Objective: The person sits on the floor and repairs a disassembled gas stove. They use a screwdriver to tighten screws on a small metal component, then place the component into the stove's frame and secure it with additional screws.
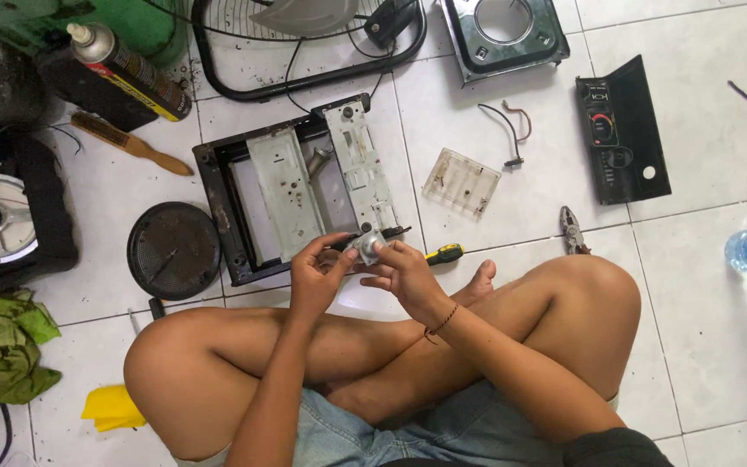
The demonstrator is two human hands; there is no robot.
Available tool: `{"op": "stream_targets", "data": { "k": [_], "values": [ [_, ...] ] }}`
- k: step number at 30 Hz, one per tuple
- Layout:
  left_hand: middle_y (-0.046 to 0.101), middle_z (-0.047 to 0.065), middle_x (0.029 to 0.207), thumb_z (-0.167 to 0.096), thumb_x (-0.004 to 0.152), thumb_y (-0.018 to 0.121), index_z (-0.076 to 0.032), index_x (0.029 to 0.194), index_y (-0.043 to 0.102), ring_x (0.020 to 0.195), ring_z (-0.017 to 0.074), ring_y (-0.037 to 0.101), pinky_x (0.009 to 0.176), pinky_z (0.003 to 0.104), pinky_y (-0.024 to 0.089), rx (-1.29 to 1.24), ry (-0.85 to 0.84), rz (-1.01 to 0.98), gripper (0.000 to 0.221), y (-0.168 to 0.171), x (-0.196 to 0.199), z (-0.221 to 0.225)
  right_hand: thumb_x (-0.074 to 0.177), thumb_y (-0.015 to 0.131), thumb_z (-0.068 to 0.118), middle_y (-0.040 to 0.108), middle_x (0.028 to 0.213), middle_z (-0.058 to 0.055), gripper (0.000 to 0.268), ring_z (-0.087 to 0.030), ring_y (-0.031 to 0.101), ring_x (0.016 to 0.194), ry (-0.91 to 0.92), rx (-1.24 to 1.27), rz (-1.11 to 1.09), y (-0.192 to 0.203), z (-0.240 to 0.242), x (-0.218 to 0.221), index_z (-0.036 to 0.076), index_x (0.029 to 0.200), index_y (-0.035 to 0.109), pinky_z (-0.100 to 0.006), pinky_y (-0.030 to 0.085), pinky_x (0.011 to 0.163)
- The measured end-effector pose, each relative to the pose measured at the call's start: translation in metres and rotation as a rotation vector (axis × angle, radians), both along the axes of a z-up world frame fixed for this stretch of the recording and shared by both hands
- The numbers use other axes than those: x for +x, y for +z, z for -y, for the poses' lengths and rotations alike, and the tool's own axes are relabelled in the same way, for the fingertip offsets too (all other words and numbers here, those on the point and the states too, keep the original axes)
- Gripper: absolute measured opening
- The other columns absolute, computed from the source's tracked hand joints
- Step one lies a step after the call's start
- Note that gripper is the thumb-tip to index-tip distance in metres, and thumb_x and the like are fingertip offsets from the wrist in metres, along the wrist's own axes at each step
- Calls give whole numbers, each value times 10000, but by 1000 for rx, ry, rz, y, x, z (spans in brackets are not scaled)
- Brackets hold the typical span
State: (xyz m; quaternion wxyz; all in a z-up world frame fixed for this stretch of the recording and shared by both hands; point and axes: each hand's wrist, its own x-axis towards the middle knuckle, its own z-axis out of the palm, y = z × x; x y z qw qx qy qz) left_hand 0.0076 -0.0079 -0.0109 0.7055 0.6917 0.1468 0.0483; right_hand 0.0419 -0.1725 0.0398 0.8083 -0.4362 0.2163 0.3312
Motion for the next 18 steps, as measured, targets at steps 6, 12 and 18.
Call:
{"op": "stream_targets", "data": {
  "k": [6, 12, 18],
  "values": [
    [772, 45, 824, -131, 873, 819, -128, 962, 816, 742, 83, 688, 588, 204, 529, 161, -5, 25, 89, 21, 2, -9, 990, 666, 443, 684, 855, -96, 382, -267, 774, 770, 96, -77, -5, -12, 5, 1, 76, 1021, 563, -362, 648, 661],
    [739, 90, 1023, -160, 786, 891, -89, 973, 736, 892, 191, 704, 669, 245, 559, 150, -7, 59, 253, 26, 1, -4, 964, 671, 549, 644, 754, -59, 495, -198, 708, 601, 166, -121, 5, -22, -1, 0, 67, 1041, 588, -332, 625, 572],
    [754, 116, 1166, -106, 871, 774, -49, 1242, 576, 1037, 161, 680, 807, 250, 536, 42, -181, 12, 424, 25, -4, -3, 976, 699, 470, 618, 719, -97, 448, -158, 610, 457, 215, -237, 80, -21, 0, -2, 25, 976, 647, -361, 619, 524]
  ]
}}
